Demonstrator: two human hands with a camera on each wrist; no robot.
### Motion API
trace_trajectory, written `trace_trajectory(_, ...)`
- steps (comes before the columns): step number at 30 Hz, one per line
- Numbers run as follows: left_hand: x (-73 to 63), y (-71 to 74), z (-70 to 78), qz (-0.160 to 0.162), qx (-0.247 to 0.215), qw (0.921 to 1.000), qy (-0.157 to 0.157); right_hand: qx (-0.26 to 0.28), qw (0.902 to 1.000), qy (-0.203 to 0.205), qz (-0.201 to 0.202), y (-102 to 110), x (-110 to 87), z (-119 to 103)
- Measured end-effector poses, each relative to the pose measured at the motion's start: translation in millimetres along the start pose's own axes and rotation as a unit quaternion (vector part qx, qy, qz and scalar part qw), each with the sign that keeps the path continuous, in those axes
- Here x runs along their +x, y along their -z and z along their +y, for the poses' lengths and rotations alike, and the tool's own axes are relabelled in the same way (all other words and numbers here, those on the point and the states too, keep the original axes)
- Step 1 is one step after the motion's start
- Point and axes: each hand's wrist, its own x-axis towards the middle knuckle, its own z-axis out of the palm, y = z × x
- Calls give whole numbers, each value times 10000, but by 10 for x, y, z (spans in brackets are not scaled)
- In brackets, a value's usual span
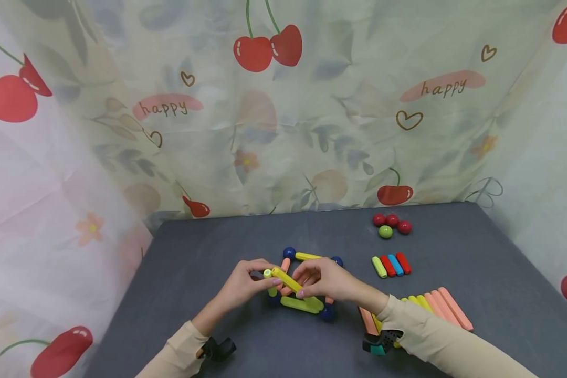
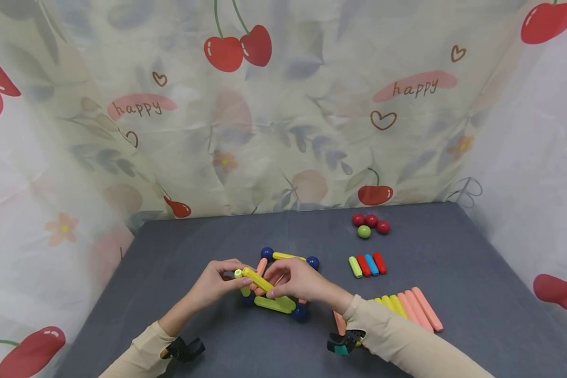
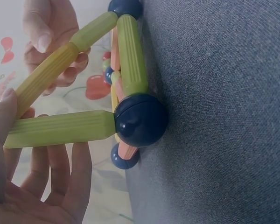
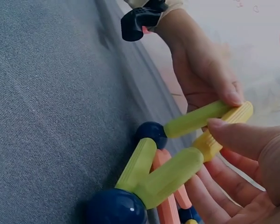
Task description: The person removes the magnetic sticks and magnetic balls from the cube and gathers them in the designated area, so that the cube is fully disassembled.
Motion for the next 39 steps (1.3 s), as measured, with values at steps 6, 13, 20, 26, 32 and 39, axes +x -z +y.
trace_trajectory(6, 0, 5, -5, -14, 8, 10000, 5, -159, 9998, 95, 79, -25, 1, -8)
trace_trajectory(13, 3, 2, 0, -53, 9, 10000, -7, -213, 9995, 140, 173, -38, -10, 3)
trace_trajectory(20, 8, -1, -6, -92, -33, 10000, 7, -81, 9984, 373, 417, -50, -37, 15)
trace_trajectory(26, 21, -11, -10, -148, 24, 9999, 4, 36, 9958, 632, 661, 0, -74, -29)
trace_trajectory(32, 29, -24, -50, -227, 101, 9997, 36, 129, 9931, 698, 932, 100, -142, -72)
trace_trajectory(39, 25, -41, -151, -577, 531, 9969, 41, 140, 9931, 424, 1082, 289, -320, -8)
